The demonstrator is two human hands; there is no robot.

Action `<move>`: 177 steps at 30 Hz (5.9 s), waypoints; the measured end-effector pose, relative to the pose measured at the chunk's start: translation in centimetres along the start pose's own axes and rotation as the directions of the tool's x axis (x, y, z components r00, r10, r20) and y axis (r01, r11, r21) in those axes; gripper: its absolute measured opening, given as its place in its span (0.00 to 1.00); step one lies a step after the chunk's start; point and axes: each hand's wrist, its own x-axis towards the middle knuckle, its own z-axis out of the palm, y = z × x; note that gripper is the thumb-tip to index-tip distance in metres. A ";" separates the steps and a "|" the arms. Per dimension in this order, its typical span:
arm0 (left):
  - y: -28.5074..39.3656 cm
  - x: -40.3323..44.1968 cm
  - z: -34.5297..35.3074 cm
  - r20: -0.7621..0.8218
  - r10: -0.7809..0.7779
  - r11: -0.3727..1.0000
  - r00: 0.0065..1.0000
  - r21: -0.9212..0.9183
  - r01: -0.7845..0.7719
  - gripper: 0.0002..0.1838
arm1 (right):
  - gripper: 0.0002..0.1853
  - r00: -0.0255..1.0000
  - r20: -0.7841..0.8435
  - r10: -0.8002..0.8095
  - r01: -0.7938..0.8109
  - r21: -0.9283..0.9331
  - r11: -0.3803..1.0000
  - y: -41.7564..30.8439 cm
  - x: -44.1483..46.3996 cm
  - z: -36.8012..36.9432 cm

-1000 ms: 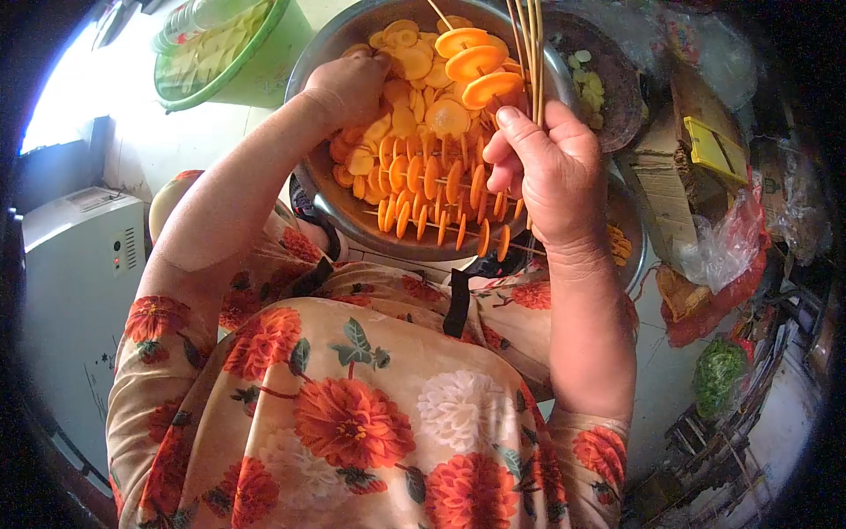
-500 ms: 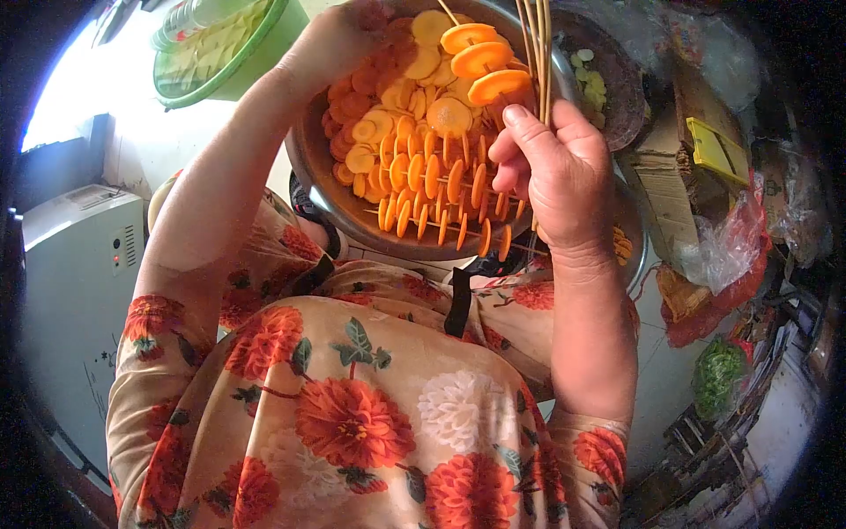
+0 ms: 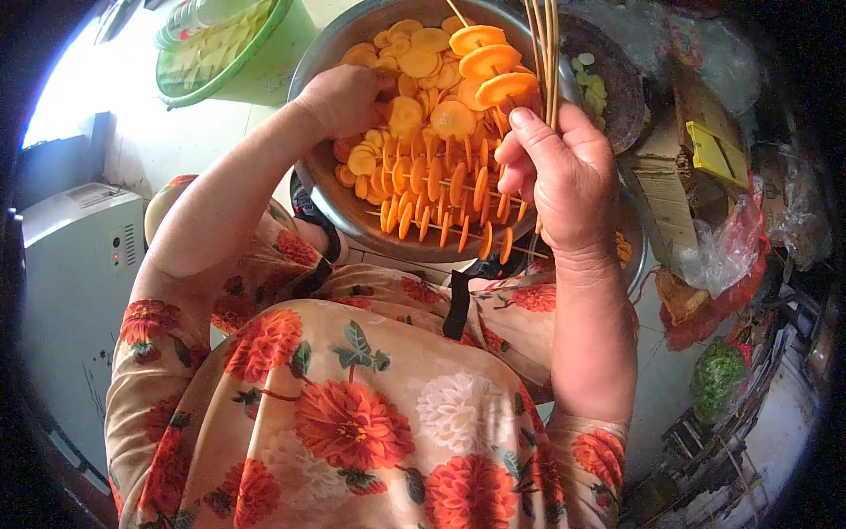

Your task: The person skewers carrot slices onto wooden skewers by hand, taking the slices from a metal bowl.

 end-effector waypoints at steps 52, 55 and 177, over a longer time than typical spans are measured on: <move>-4.7 1.9 -2.4 -0.242 -0.280 -0.382 0.929 -0.860 -0.339 0.08 | 0.08 0.993 0.101 0.061 -0.043 -0.175 0.984 0.5 -0.8 0.8; -3.4 0.6 -3.5 -0.263 -0.221 -0.501 0.939 -0.795 -0.341 0.03 | 0.08 0.993 0.104 0.058 -0.038 -0.183 0.982 0.4 -0.8 0.8; -3.8 4.6 0.3 -0.362 -0.164 0.656 0.918 -0.735 -0.172 0.22 | 0.07 0.998 -0.060 0.024 -0.019 0.076 0.997 0.4 -0.3 -0.7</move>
